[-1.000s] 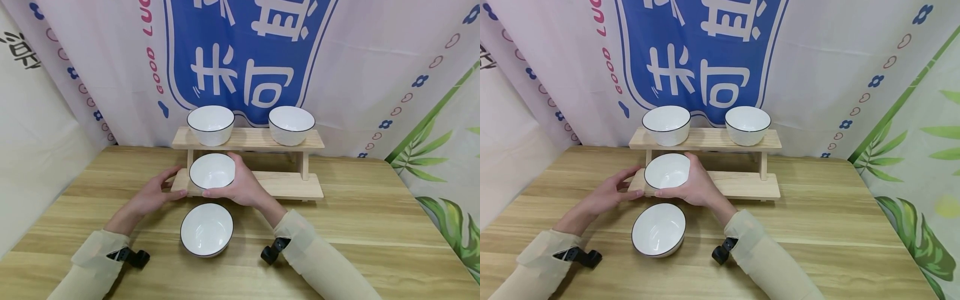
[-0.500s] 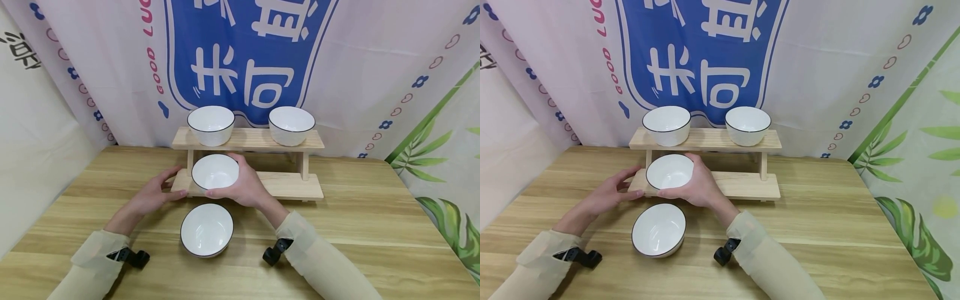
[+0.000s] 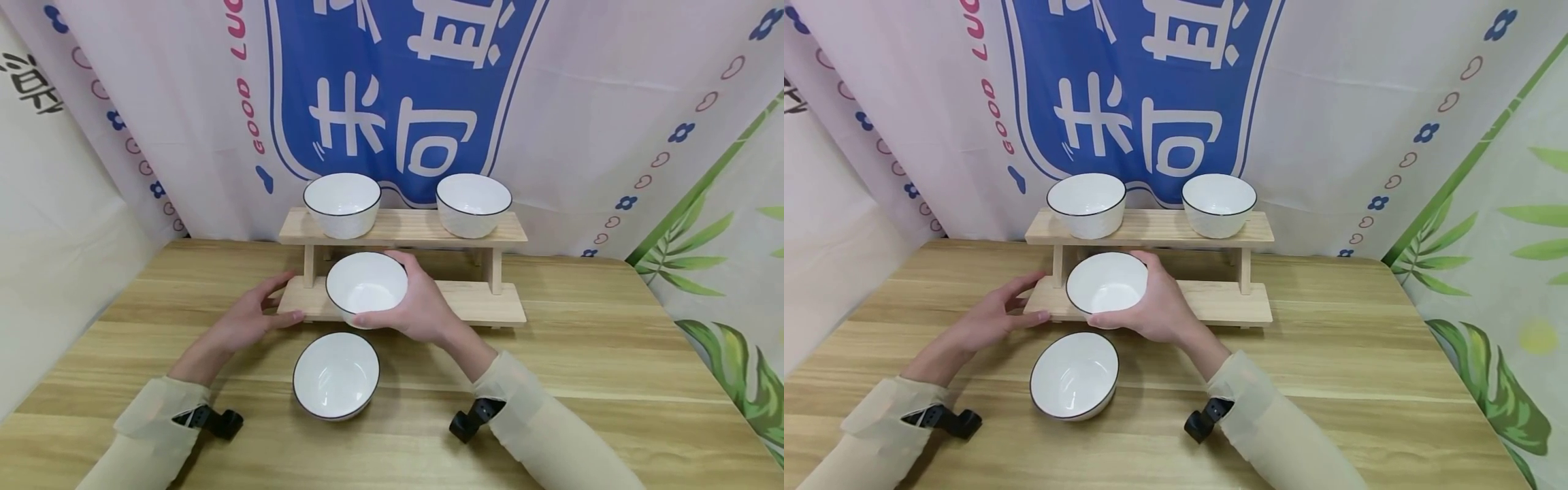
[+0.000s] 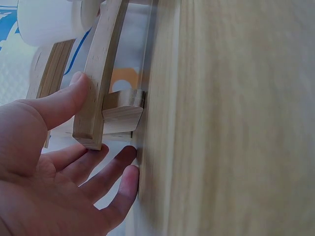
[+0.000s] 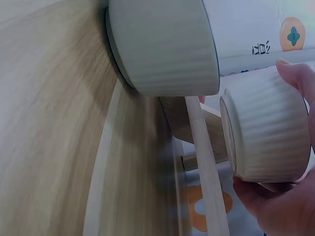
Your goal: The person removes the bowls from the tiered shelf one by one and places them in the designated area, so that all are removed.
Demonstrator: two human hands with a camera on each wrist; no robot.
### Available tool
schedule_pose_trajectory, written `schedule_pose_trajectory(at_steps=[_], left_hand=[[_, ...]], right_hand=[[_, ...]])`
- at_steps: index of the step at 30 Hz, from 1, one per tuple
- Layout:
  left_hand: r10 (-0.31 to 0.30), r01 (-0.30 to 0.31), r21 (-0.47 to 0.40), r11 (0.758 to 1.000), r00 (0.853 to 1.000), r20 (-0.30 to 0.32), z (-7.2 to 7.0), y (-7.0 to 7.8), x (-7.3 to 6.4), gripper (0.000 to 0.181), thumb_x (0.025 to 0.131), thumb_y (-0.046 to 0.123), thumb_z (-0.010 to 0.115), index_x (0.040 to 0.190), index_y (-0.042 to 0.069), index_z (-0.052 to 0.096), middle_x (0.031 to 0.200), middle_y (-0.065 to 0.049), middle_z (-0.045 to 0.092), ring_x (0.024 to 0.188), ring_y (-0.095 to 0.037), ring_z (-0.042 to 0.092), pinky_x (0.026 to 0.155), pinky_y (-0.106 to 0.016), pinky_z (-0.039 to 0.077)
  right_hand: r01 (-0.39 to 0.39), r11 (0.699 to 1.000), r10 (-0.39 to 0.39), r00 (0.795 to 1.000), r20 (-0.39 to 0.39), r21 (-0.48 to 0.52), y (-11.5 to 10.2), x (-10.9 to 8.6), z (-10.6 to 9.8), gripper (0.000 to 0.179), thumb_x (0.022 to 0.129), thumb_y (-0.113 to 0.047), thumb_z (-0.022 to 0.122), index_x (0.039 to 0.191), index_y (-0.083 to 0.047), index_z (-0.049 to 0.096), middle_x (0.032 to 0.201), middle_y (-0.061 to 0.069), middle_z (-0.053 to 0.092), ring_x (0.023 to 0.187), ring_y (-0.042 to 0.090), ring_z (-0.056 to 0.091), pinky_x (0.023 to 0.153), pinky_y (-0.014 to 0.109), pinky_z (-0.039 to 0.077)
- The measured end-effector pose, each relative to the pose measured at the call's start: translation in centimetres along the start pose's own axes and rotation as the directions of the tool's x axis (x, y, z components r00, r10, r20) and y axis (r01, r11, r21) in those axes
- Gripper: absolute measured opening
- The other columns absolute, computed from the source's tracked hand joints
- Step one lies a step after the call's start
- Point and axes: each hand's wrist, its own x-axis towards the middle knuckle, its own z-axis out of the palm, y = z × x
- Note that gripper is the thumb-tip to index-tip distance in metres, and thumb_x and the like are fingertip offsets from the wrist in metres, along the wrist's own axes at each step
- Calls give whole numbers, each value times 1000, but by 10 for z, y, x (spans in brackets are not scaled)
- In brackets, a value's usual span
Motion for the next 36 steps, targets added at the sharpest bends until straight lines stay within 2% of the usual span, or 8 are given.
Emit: schedule_pose_trajectory(at_steps=[10, 20, 29, 36], left_hand=[[23, -23, 3, 1000, 1000, -9, 0, -1, 0, 98, 100, 28, 79, 173, 10, 16, 177, -28, 19, 152, -57, 39, 121, -71, 36], [8, -8, 4, 1000, 1000, -7, 0, -2, 0, 99, 100, 29, 79, 174, 11, 15, 177, -28, 19, 152, -57, 38, 120, -73, 35], [10, -9, 12, 1000, 1000, -6, 0, -1, -1, 100, 99, 30, 79, 173, 11, 15, 177, -29, 18, 152, -57, 38, 120, -73, 36], [0, 0, 6, 1000, 1000, -4, 0, 0, -2, 100, 99, 31, 79, 173, 10, 15, 177, -29, 17, 153, -57, 37, 121, -73, 34]], right_hand=[[34, 999, -34, 999, 4, -23, 4, -16, -18, 116, 68, -27, 102, 163, -14, 36, 152, 11, 55, 130, 32, 63, 112, 49, 53], [42, 997, -41, 999, 14, -61, 12, -38, -35, 118, 66, -32, 104, 161, -14, 37, 153, 11, 56, 128, 32, 64, 109, 50, 55], [77, 994, -74, 996, 48, -73, 18, -55, -42, 120, 63, -32, 105, 160, -10, 38, 151, 12, 57, 126, 31, 65, 106, 48, 55], [117, 991, -111, 991, 82, -73, 25, -69, -47, 115, 64, -32, 104, 158, -13, 40, 150, 11, 58, 125, 31, 66, 103, 47, 57]])
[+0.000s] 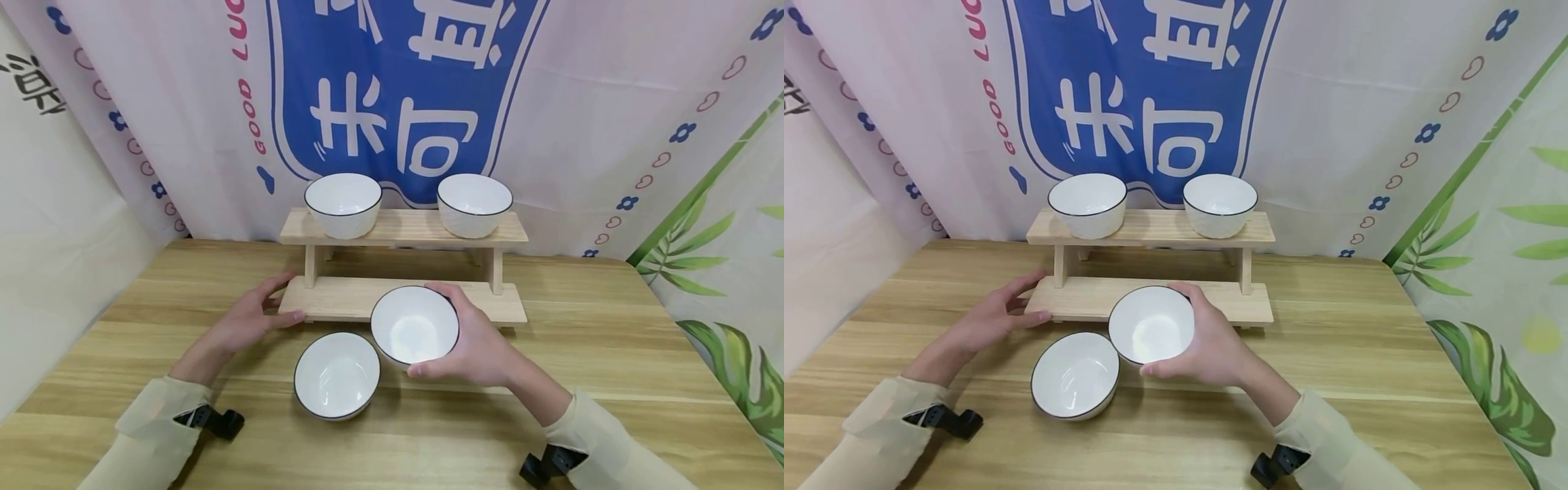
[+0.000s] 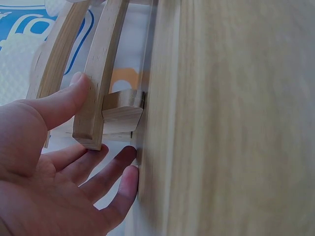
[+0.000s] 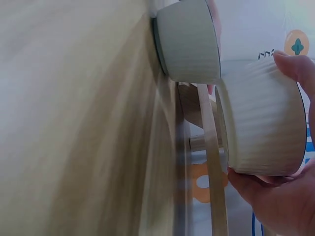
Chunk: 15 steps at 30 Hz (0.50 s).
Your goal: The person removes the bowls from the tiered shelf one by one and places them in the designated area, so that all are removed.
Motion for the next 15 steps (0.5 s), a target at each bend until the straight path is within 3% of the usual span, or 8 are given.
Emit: schedule_pose_trajectory(at_steps=[4, 15], left_hand=[[-7, 7, 5, 1000, 1000, 0, 0, 1, 0, 100, 99, 31, 79, 173, 11, 15, 177, -29, 16, 153, -57, 37, 122, -73, 33], [-8, 8, -2, 1000, 1000, 0, 0, 1, 1, 100, 99, 30, 79, 174, 12, 15, 177, -29, 15, 154, -58, 35, 122, -73, 32]], right_hand=[[23, 1000, -23, 999, 24, 17, 4, -7, -1, 114, 66, -29, 104, 157, -9, 39, 151, 13, 57, 127, 32, 64, 103, 47, 57], [-29, 998, 23, 994, 106, 50, 12, -21, -3, 115, 65, -30, 103, 157, -12, 37, 149, 9, 58, 126, 29, 64, 102, 43, 58]])
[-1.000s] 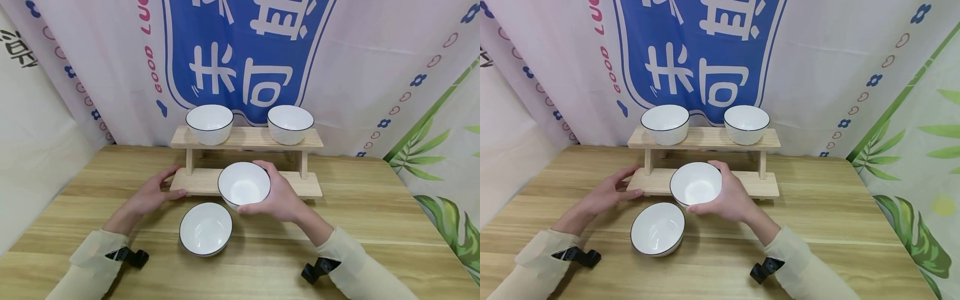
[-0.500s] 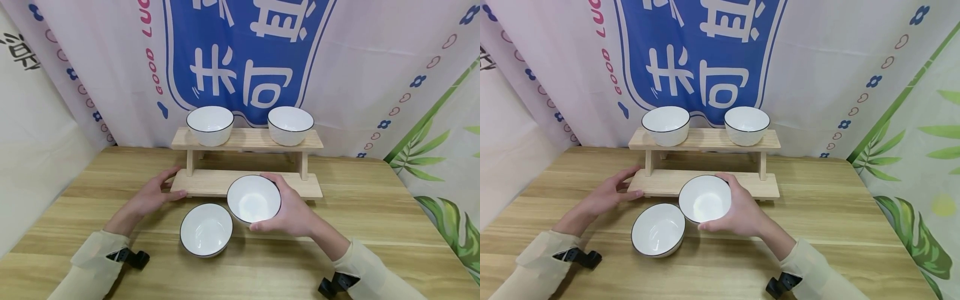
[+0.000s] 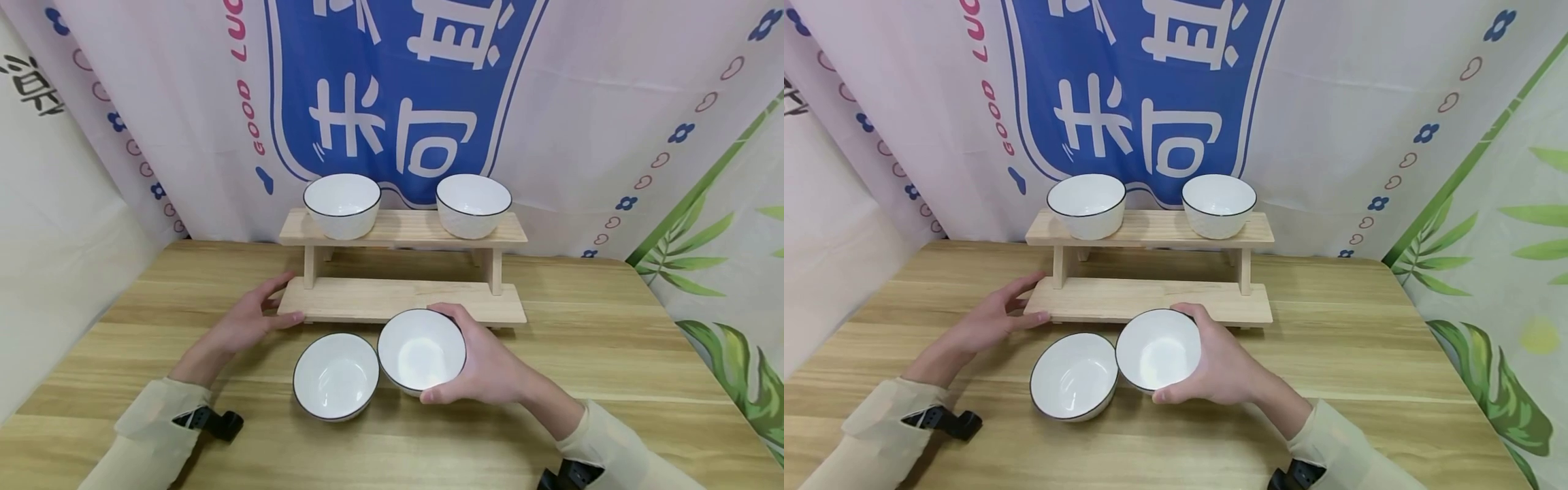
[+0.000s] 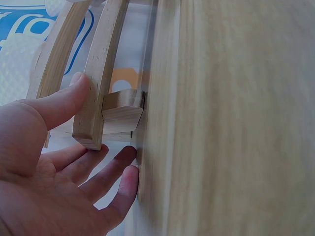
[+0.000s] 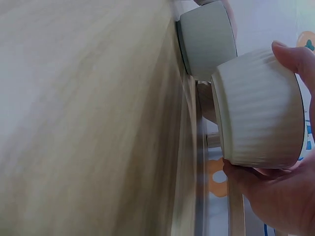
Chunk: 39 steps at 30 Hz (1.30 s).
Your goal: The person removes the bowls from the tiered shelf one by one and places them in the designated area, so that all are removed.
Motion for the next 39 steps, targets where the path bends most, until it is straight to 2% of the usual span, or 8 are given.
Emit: schedule_pose_trajectory(at_steps=[8, 20, 30, 39], left_hand=[[-3, 3, 5, 1000, 1000, 2, 0, 0, 0, 100, 99, 31, 79, 174, 13, 14, 177, -28, 15, 154, -57, 35, 122, -73, 33], [3, -3, 13, 1000, 1000, 8, 0, 0, -1, 100, 100, 31, 78, 174, 12, 13, 177, -29, 15, 154, -57, 35, 121, -74, 33], [-2, 2, 1, 1000, 1000, 9, -1, -1, 0, 100, 100, 30, 78, 174, 13, 13, 177, -29, 15, 154, -57, 35, 122, -73, 32], [-12, 12, 3, 1000, 1000, 7, 0, 1, -1, 100, 100, 31, 78, 174, 13, 14, 177, -30, 16, 154, -57, 35, 122, -73, 33]], right_hand=[[22, 1000, -22, 999, 34, 6, 4, -4, 0, 112, 64, -28, 103, 155, -12, 39, 147, 10, 59, 124, 28, 65, 100, 35, 59], [45, 999, -44, 996, 75, -3, 6, -5, 2, 111, 64, -27, 103, 153, -12, 39, 147, 9, 58, 125, 28, 65, 101, 35, 59], [69, 997, -72, 992, 105, 29, 9, -6, 2, 107, 65, -22, 102, 152, -11, 40, 146, 12, 59, 125, 31, 65, 102, 34, 59], [54, 998, -58, 988, 140, 36, 11, -7, 4, 110, 66, -23, 102, 153, -10, 37, 145, 14, 58, 125, 32, 64, 101, 34, 58]])
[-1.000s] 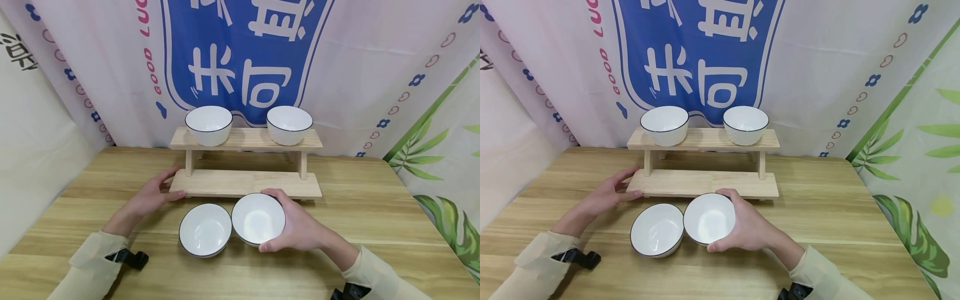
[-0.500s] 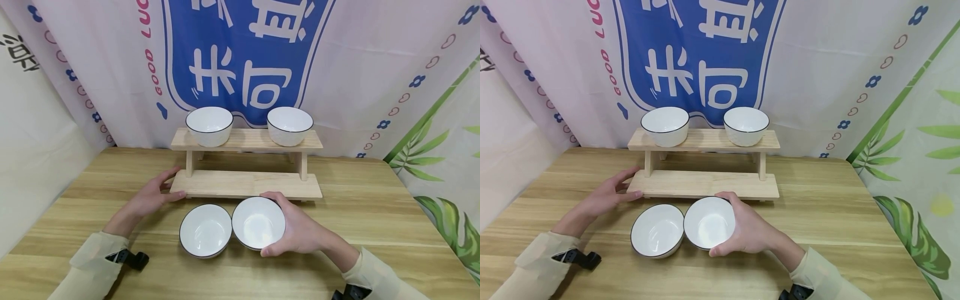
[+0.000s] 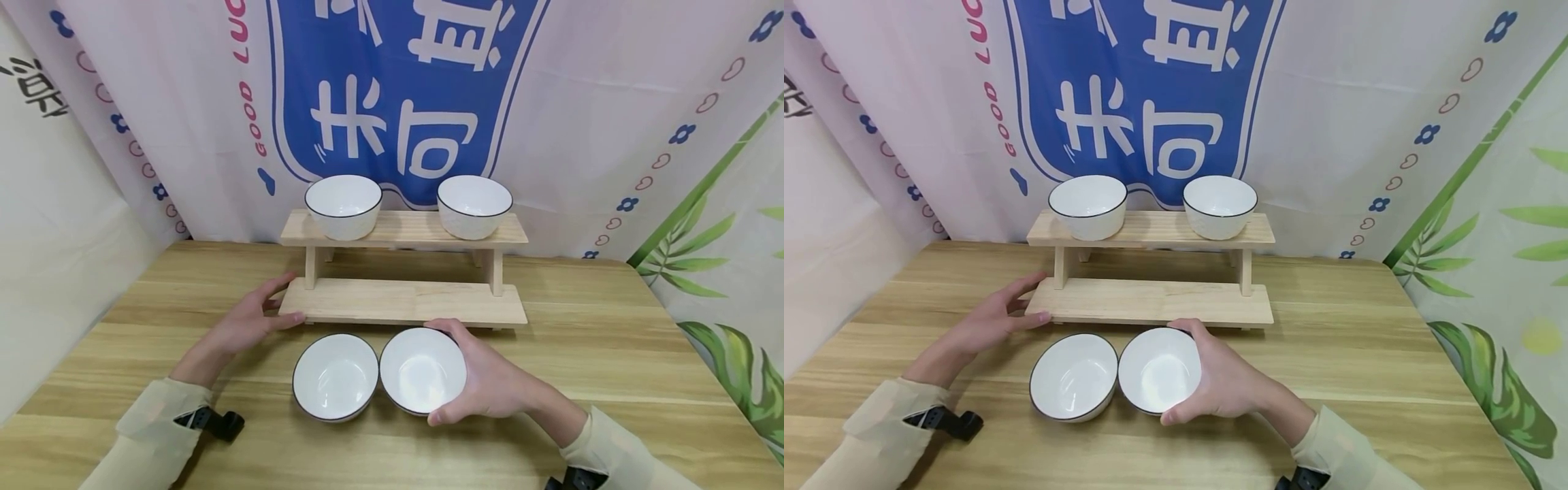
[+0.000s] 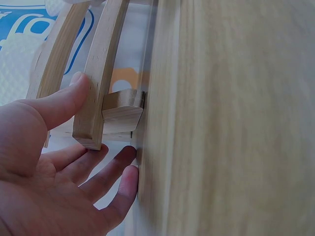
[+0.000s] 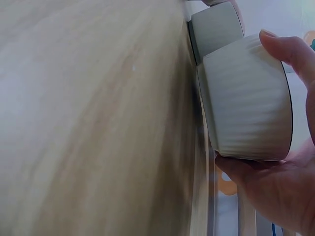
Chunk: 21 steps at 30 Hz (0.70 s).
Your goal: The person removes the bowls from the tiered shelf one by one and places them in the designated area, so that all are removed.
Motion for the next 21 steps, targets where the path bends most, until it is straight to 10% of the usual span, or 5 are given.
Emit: schedule_pose_trajectory(at_steps=[21], left_hand=[[-8, 8, -3, 1000, 1000, 8, 0, -1, 1, 101, 100, 32, 78, 174, 14, 12, 177, -30, 16, 154, -57, 35, 122, -73, 33]], right_hand=[[-15, 999, 13, 998, 54, 33, 4, 1, 3, 107, 69, -22, 101, 153, -11, 35, 144, 15, 59, 125, 31, 64, 104, 32, 56]])
